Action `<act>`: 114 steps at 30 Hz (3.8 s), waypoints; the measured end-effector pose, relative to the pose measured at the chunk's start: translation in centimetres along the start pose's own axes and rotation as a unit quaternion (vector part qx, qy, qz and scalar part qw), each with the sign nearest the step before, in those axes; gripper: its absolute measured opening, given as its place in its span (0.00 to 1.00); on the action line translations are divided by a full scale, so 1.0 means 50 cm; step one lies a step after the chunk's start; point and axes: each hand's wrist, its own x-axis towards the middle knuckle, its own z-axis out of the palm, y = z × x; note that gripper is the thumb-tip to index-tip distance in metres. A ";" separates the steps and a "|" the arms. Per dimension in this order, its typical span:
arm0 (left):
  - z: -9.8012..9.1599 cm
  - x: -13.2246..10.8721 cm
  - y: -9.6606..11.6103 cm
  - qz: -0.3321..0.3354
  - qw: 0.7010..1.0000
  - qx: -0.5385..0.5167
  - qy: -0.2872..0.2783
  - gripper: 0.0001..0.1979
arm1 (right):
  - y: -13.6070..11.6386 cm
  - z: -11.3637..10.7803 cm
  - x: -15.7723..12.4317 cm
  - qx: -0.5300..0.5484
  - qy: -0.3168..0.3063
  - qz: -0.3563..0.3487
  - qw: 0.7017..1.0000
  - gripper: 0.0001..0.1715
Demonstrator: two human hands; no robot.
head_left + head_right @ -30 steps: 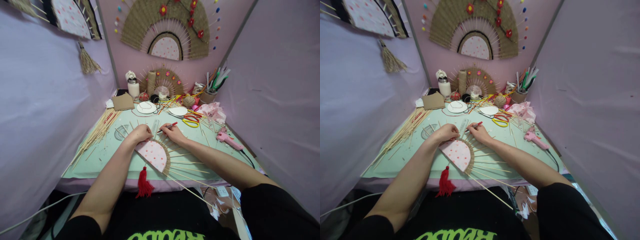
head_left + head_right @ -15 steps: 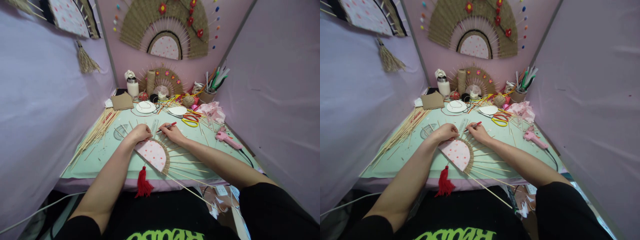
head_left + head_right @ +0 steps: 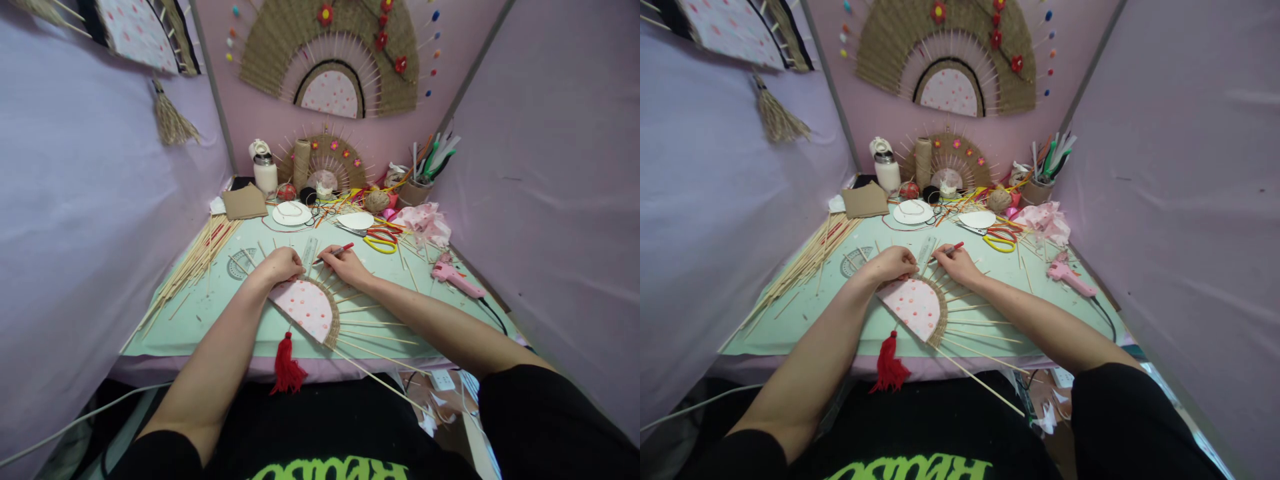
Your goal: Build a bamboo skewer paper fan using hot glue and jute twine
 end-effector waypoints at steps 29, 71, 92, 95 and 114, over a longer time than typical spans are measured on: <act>0.001 0.002 -0.002 0.009 1.000 -0.002 -0.006 0.10 | -0.003 -0.001 -0.003 0.003 -0.008 0.000 1.000 0.13; -0.023 -0.008 -0.026 -0.009 0.998 -0.070 0.001 0.03 | -0.072 0.036 -0.171 -0.216 -0.208 -0.244 0.922 0.24; -0.010 0.007 -0.038 -0.035 0.997 -0.065 -0.020 0.04 | -0.077 0.028 -0.140 -0.162 -0.111 -0.175 0.965 0.18; -0.009 0.008 -0.038 -0.035 0.998 -0.058 -0.016 0.04 | -0.073 0.018 -0.092 -0.103 -0.031 -0.154 0.982 0.17; -0.007 0.006 -0.035 -0.038 0.999 -0.032 -0.015 0.06 | -0.009 0.049 0.022 -0.027 0.023 -0.026 0.999 0.09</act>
